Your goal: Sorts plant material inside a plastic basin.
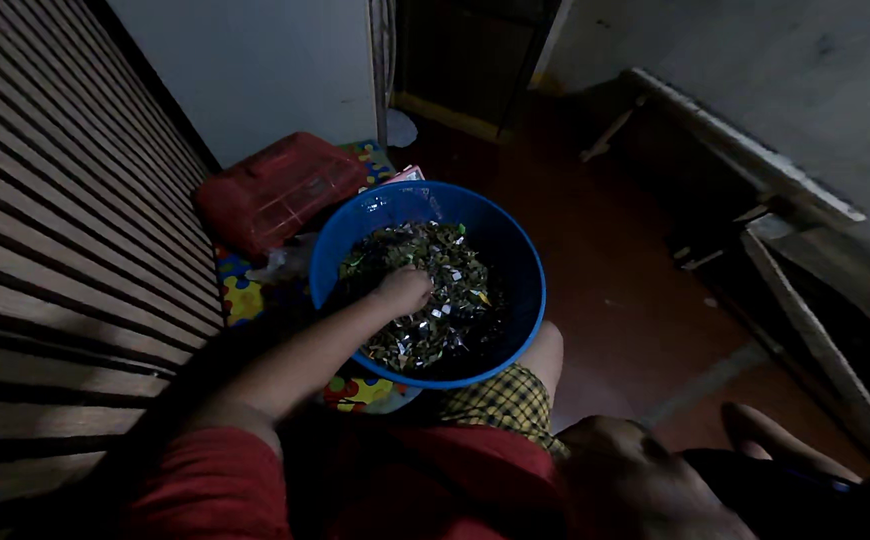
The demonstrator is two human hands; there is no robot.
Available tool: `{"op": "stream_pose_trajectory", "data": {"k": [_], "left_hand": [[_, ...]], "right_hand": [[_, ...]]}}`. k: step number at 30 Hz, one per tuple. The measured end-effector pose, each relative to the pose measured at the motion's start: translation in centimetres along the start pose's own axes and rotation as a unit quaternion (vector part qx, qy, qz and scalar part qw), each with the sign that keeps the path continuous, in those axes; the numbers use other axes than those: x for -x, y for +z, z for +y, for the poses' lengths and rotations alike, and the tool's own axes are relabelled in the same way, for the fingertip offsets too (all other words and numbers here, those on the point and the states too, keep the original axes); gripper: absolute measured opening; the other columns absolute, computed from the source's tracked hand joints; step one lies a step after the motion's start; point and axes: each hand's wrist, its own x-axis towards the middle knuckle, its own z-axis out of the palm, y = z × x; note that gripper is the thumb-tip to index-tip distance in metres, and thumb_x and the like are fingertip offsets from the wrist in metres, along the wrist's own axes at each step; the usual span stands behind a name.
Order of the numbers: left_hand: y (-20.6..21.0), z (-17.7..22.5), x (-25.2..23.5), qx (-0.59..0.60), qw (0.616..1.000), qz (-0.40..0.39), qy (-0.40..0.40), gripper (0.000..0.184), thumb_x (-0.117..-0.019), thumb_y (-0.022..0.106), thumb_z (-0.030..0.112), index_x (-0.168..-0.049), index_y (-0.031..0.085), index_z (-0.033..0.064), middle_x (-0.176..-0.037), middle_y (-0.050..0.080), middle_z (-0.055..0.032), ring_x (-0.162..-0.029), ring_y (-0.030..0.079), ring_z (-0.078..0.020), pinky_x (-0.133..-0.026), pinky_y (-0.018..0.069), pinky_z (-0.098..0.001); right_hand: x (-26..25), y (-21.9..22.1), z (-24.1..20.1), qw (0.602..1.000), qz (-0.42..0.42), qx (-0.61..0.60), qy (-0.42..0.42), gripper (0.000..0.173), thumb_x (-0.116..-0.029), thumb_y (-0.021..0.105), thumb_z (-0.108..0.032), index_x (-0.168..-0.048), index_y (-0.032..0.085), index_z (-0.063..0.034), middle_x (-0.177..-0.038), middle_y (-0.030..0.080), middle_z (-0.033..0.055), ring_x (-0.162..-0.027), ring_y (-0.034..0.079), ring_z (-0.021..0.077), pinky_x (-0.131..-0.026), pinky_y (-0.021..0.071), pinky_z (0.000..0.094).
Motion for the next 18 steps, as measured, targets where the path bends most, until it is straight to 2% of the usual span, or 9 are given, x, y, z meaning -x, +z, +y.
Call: {"op": "stream_pose_trajectory", "data": {"k": [1, 2, 4, 6, 8, 9, 10, 13, 18], "left_hand": [[-0.7, -0.1, 0.4, 0.028, 0.999, 0.018, -0.007, 0.018, -0.0998, 0.062, 0.016, -0.106, 0.076, 0.0048, -0.119, 0.069, -0.0147, -0.121, 0.060, -0.0360, -0.104, 0.0473, -0.0559], [-1.3, -0.4, 0.8, 0.065, 0.997, 0.038, -0.012, 0.017, -0.0987, 0.064, 0.014, -0.105, 0.075, 0.0025, -0.118, 0.069, -0.0168, -0.119, 0.061, -0.0373, -0.103, 0.0480, -0.0571], [-2.2, -1.3, 0.9, 0.142, 0.987, 0.065, -0.033, 0.021, -0.1017, 0.061, 0.015, -0.111, 0.071, 0.0000, -0.120, 0.068, -0.0203, -0.116, 0.064, -0.0375, -0.101, 0.0497, -0.0588], [-3.5, -1.9, 1.0, 0.209, 0.972, 0.085, -0.064, 0.025, -0.1053, 0.057, 0.019, -0.119, 0.067, -0.0002, -0.120, 0.067, -0.0208, -0.114, 0.066, -0.0351, -0.101, 0.0510, -0.0561], [-5.0, -2.2, 1.3, 0.263, 0.955, 0.117, -0.075, 0.027, -0.1067, 0.055, 0.018, -0.123, 0.063, -0.0020, -0.121, 0.067, -0.0208, -0.115, 0.065, -0.0339, -0.103, 0.0496, -0.0541], [-5.6, -2.2, 1.5, 0.287, 0.945, 0.140, -0.074, 0.025, -0.1071, 0.054, 0.017, -0.122, 0.061, -0.0017, -0.117, 0.069, -0.0185, -0.112, 0.066, -0.0307, -0.102, 0.0509, -0.0514], [-6.3, -2.2, 1.7, 0.310, 0.935, 0.161, -0.069, 0.024, -0.1073, 0.053, 0.016, -0.123, 0.060, -0.0014, -0.114, 0.070, -0.0172, -0.108, 0.068, -0.0285, -0.099, 0.0524, -0.0495], [-8.7, -1.7, 2.6, 0.365, 0.907, 0.209, -0.037, 0.022, -0.1061, 0.055, 0.013, -0.123, 0.057, -0.0007, -0.108, 0.070, -0.0148, -0.100, 0.068, -0.0231, -0.092, 0.0548, -0.0445], [-11.3, -0.3, 4.0, 0.468, 0.838, 0.279, 0.019, 0.022, -0.1019, 0.059, 0.006, -0.123, 0.055, 0.0020, -0.106, 0.070, -0.0094, -0.096, 0.068, -0.0133, -0.087, 0.0554, -0.0324]], "right_hand": [[-2.0, 0.1, 2.9, 0.996, -0.001, 0.088, 0.025, 0.043, -0.1027, 0.046, -0.059, -0.101, 0.061, -0.0189, -0.095, 0.063, -0.0047, -0.097, 0.061, 0.0024, -0.090, 0.0493, 0.0224], [-2.8, 0.0, 6.6, 0.986, -0.013, 0.159, 0.055, 0.039, -0.1044, 0.049, -0.050, -0.102, 0.063, -0.0137, -0.097, 0.065, 0.0000, -0.098, 0.062, 0.0063, -0.090, 0.0516, 0.0258], [-3.4, -0.2, 13.2, 0.926, -0.119, 0.273, 0.233, 0.035, -0.1006, 0.062, -0.037, -0.106, 0.071, -0.0043, -0.099, 0.070, 0.0112, -0.093, 0.067, 0.0191, -0.087, 0.0560, 0.0365], [-3.7, -0.4, 18.3, 0.783, -0.303, 0.313, 0.444, 0.039, -0.1005, 0.062, -0.034, -0.127, 0.065, -0.0059, -0.118, 0.067, 0.0200, -0.112, 0.065, 0.0355, -0.098, 0.0508, 0.0550], [-3.1, 0.2, 21.0, 0.658, -0.417, 0.332, 0.531, 0.041, -0.1033, 0.056, -0.026, -0.140, 0.058, -0.0101, -0.131, 0.062, 0.0240, -0.122, 0.059, 0.0438, -0.101, 0.0457, 0.0642], [-2.7, 0.7, 21.8, 0.621, -0.451, 0.340, 0.543, 0.041, -0.1040, 0.054, -0.024, -0.143, 0.055, -0.0115, -0.132, 0.061, 0.0251, -0.123, 0.058, 0.0459, -0.099, 0.0461, 0.0667], [-2.5, 1.1, 22.3, 0.605, -0.464, 0.343, 0.548, 0.041, -0.1036, 0.054, -0.024, -0.143, 0.055, -0.0131, -0.132, 0.061, 0.0245, -0.123, 0.059, 0.0458, -0.097, 0.0470, 0.0674], [-2.0, 1.9, 23.1, 0.611, -0.448, 0.336, 0.560, 0.042, -0.1027, 0.055, -0.024, -0.145, 0.054, -0.0162, -0.132, 0.062, 0.0229, -0.121, 0.060, 0.0450, -0.095, 0.0480, 0.0668], [-1.9, 2.5, 22.7, 0.600, -0.432, 0.366, 0.564, 0.043, -0.1037, 0.053, -0.022, -0.146, 0.052, -0.0157, -0.129, 0.064, 0.0233, -0.116, 0.063, 0.0456, -0.090, 0.0508, 0.0661]]}}
